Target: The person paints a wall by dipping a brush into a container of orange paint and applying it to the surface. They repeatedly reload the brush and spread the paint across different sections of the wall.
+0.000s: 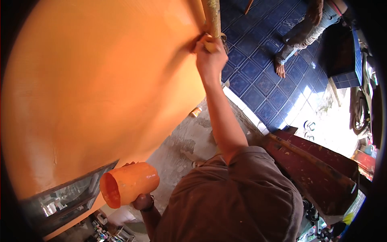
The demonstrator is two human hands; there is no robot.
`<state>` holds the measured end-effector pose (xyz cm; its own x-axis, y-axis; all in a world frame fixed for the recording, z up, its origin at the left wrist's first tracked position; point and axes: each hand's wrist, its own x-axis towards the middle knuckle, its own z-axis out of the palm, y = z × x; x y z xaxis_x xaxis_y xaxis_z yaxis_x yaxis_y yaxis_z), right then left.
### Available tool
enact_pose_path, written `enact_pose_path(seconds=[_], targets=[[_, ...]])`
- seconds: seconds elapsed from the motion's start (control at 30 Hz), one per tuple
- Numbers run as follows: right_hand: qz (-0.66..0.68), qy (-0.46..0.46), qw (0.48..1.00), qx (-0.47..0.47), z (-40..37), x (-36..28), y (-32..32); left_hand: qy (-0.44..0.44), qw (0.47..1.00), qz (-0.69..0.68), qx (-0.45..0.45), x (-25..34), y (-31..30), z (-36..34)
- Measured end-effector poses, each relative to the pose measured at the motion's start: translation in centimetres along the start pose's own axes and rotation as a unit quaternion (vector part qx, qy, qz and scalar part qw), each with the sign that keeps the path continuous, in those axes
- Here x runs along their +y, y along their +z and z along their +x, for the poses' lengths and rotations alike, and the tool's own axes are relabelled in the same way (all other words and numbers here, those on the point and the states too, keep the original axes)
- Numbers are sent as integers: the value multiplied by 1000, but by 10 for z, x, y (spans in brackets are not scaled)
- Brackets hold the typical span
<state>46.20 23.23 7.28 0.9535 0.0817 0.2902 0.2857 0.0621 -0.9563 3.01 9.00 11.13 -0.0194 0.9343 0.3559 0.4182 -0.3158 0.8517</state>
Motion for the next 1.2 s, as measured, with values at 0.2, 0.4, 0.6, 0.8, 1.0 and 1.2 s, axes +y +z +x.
enact_pose_path(seconds=[0.2,0.4,0.6,0.8,1.0,1.2], targets=[[23,-71,997,15,39,-115,-3,-2,1000,-2,-7,-2,-5,-16],[559,38,825,-70,55,-131,-18,-11,1000,13,-16,-5,-9,-18],[438,170,883,-7,-12,4,-13,-14,1000,24,-1,-10,-15,-7],[23,-72,997,7,-25,52,-21,-10,1000,19,-3,-17,-12,5],[-92,-73,993,-18,-34,18,-21,5,1000,-3,-13,-21,3,21],[-110,-98,989,-33,-15,-9,0,11,1000,-16,-14,-23,5,21]])
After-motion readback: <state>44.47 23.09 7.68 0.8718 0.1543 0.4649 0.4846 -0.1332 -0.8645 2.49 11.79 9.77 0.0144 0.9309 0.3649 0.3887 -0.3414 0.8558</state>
